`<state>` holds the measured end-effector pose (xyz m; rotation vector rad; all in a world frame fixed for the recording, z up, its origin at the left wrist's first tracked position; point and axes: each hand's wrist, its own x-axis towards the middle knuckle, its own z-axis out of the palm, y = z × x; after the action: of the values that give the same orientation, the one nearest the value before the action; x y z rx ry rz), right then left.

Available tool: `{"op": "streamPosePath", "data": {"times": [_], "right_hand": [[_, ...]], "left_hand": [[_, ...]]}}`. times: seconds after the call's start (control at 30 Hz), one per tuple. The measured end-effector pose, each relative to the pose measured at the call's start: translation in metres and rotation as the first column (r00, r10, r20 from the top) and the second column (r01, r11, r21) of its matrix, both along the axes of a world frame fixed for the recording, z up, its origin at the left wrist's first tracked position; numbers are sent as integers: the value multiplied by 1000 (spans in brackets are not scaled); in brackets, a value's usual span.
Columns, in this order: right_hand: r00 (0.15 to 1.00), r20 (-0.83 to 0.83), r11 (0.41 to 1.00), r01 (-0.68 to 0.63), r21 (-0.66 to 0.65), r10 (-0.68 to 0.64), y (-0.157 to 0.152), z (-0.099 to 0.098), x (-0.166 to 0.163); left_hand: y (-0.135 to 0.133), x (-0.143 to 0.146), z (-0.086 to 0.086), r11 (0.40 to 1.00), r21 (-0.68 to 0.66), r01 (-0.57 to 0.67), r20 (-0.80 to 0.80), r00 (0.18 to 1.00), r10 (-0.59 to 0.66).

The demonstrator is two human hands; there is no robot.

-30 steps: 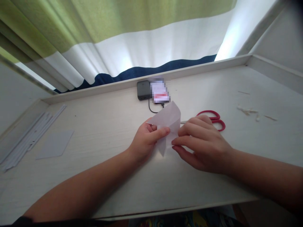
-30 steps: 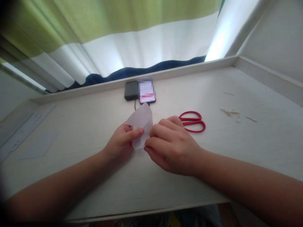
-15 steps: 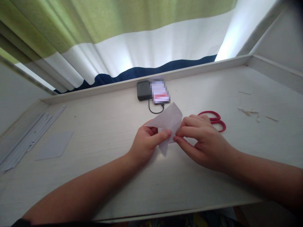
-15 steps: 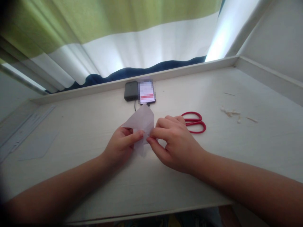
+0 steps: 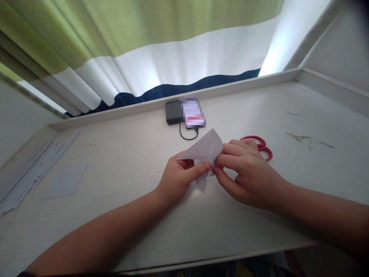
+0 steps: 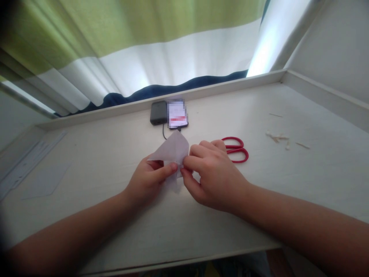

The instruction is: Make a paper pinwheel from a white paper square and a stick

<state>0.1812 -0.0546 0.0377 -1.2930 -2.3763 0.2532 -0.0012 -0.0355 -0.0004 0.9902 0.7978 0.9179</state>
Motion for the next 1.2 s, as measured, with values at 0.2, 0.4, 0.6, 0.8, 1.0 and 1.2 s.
{"op": "streamPosePath", "data": {"times": [0.2,0.4,0.6,0.8,1.0,1.2], "right_hand": [[1000,6,1000,7,-22,-7,0,-1,1],[999,-32,999,1,34,0,3,-6,1],[999,-53,999,-2,52,4,4,-8,1],[997,-79,999,-4,52,8,4,-7,2],[994,-102,998,-21,55,26,4,-8,3],[995,-92,999,-28,26,30,4,-7,3]], "left_hand": [[-2,3,11,994,97,-48,-111,992,59],[-3,2,11,994,100,-53,-123,990,65],[-2,0,8,996,92,-20,-93,995,29],[-1,-1,7,996,87,-11,-93,995,19],[-2,0,10,993,117,-14,-126,992,29],[-3,1,12,990,140,-10,-135,990,29]]}}
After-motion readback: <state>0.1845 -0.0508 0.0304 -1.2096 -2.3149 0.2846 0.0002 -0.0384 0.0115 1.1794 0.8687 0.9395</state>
